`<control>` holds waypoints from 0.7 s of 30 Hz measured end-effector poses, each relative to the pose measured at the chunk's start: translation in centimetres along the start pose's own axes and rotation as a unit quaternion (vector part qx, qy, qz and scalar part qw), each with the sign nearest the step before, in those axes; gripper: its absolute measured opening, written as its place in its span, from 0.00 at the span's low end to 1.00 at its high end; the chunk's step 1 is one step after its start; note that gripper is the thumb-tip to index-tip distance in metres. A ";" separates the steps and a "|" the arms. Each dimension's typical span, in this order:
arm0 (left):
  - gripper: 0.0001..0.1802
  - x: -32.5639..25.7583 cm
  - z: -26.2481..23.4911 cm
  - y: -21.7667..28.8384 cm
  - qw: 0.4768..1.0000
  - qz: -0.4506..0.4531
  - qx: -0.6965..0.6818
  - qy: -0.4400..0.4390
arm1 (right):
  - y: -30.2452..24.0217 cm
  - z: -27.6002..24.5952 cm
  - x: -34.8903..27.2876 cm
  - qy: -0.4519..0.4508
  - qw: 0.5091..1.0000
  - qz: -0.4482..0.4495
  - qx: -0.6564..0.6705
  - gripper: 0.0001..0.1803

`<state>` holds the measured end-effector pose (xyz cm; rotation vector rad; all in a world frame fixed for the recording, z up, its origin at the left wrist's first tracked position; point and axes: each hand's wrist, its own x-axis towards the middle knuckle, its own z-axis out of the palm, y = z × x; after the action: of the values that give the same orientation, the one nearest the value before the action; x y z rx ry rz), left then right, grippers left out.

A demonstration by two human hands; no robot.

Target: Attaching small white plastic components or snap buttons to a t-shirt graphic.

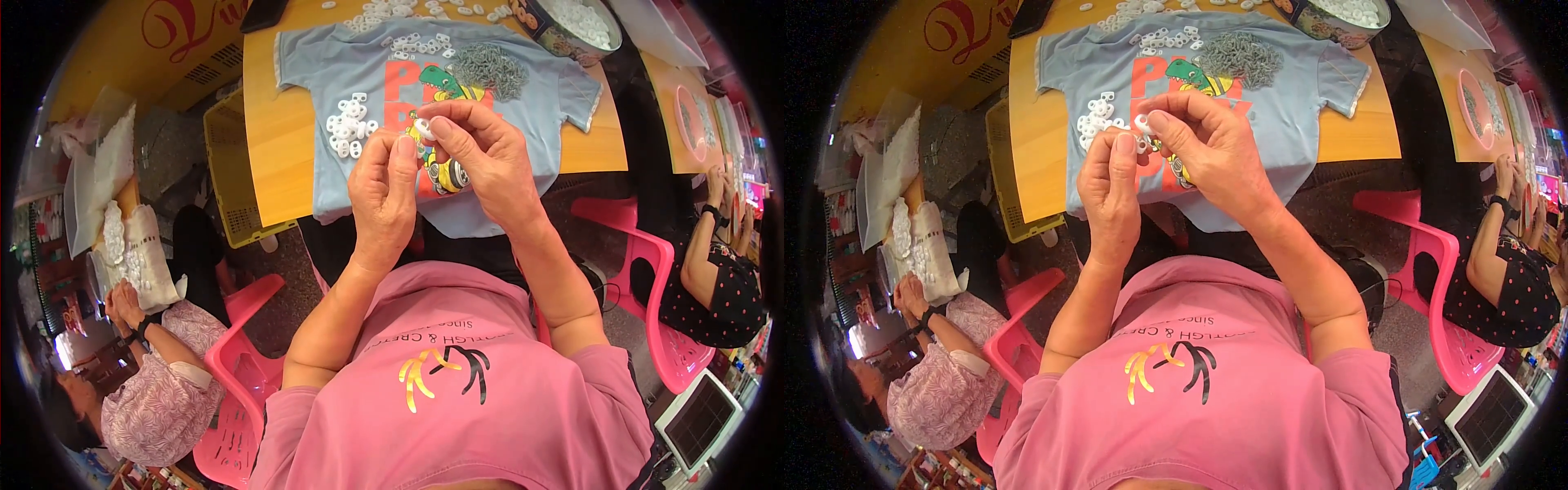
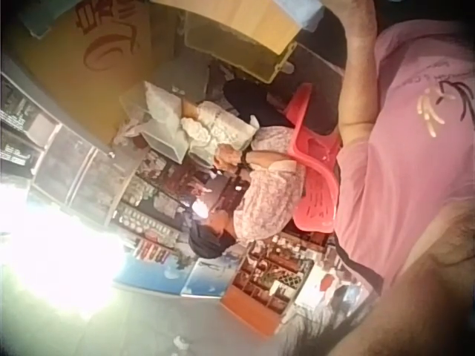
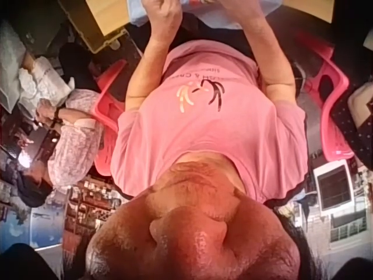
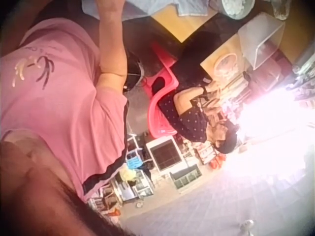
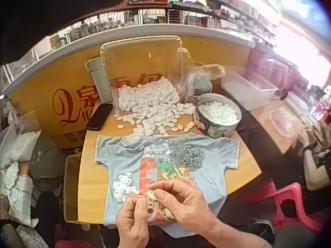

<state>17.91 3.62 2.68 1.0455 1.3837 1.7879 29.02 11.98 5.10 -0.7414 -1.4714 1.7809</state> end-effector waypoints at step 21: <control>0.11 0.2 0.2 0.0 0.999 0.014 0.026 0.021 | 0.0 0.1 -0.1 -0.003 1.000 0.004 -0.007 0.11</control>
<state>18.01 3.87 2.77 1.0640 1.4538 1.8116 29.01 11.91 5.15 -0.7492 -1.4878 1.7823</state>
